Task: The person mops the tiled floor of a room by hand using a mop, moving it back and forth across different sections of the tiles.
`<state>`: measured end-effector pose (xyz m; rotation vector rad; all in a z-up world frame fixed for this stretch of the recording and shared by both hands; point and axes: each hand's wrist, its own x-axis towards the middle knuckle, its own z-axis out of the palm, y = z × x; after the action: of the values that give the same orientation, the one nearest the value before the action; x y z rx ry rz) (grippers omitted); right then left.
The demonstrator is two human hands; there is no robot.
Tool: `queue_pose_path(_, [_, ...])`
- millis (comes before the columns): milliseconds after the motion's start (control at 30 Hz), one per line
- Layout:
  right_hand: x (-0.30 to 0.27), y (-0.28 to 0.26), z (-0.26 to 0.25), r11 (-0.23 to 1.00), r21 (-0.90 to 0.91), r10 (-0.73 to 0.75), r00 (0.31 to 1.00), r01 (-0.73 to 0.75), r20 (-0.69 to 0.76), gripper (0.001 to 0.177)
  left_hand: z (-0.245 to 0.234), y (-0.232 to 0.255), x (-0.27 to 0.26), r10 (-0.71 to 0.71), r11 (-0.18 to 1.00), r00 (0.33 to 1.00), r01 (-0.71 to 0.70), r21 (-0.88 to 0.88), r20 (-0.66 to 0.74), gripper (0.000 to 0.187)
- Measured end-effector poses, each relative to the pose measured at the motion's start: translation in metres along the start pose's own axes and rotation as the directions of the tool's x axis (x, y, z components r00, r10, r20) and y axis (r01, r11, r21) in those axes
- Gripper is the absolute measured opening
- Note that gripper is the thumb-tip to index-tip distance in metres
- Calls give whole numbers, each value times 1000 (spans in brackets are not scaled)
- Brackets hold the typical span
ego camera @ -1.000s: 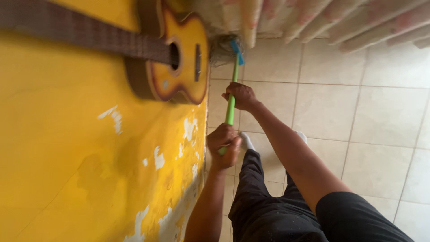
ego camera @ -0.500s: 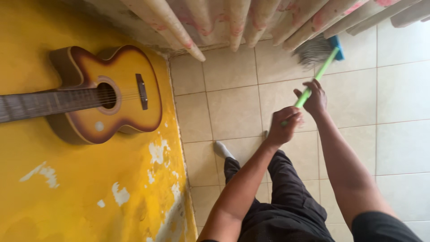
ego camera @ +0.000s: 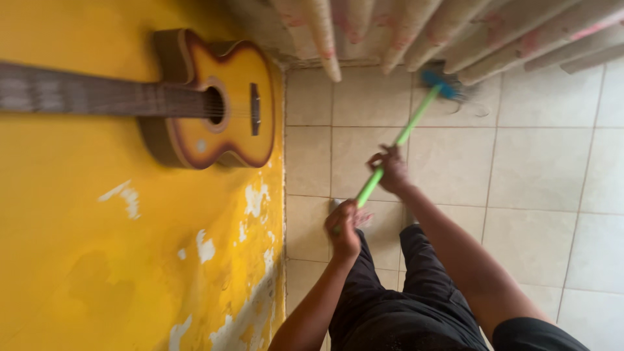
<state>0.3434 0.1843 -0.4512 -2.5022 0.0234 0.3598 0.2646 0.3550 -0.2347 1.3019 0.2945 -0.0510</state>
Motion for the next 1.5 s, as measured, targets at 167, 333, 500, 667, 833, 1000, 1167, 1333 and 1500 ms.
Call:
queue_pose_path(167, [30, -138, 18, 906, -93, -340, 839, 414, 424, 15, -48, 70, -17, 240, 957, 943, -189, 221, -232, 33])
queue_pose_path(333, [58, -201, 11, 871, 83, -468, 765, 485, 442, 19, -49, 95, -11, 320, 903, 897, -191, 384, -305, 20])
queue_pose_path(500, [55, -190, -12, 817, 67, -522, 685, 573, 509, 22, -19, 96, -14, 620, 668, 784, -554, 497, 41, 12])
queue_pose_path(667, [13, -142, -60, 887, 88, -459, 847, 452, 267, 24, 20, 96, -17, 544, 751, 807, -591, 293, 230, 24])
queue_pose_path(833, [-17, -66, -126, 976, 23, -220, 966, 219, 139, 24, 81, 73, -20, 448, 809, 788, -558, 183, 422, 24])
queue_pose_path(1000, [-48, 67, -176, 999, -31, 5, 998, -7, -62, 18, 179, 22, -11, 654, 390, 342, -917, 86, 675, 9])
queue_pose_path(1167, [-84, 192, -201, 991, 74, 132, 900, -111, -415, 16, 268, -27, -25, 419, 805, 618, -592, 43, 666, 24])
queue_pose_path(1333, [-117, 238, -210, 914, 16, 390, 869, -405, -305, 20, 280, -47, -18, 133, 986, 695, -166, -22, 707, 30])
queue_pose_path(1500, [-110, 192, -147, 928, 17, 352, 858, -373, -374, 21, 207, -41, -1, -30, 976, 726, -127, 177, 687, 29])
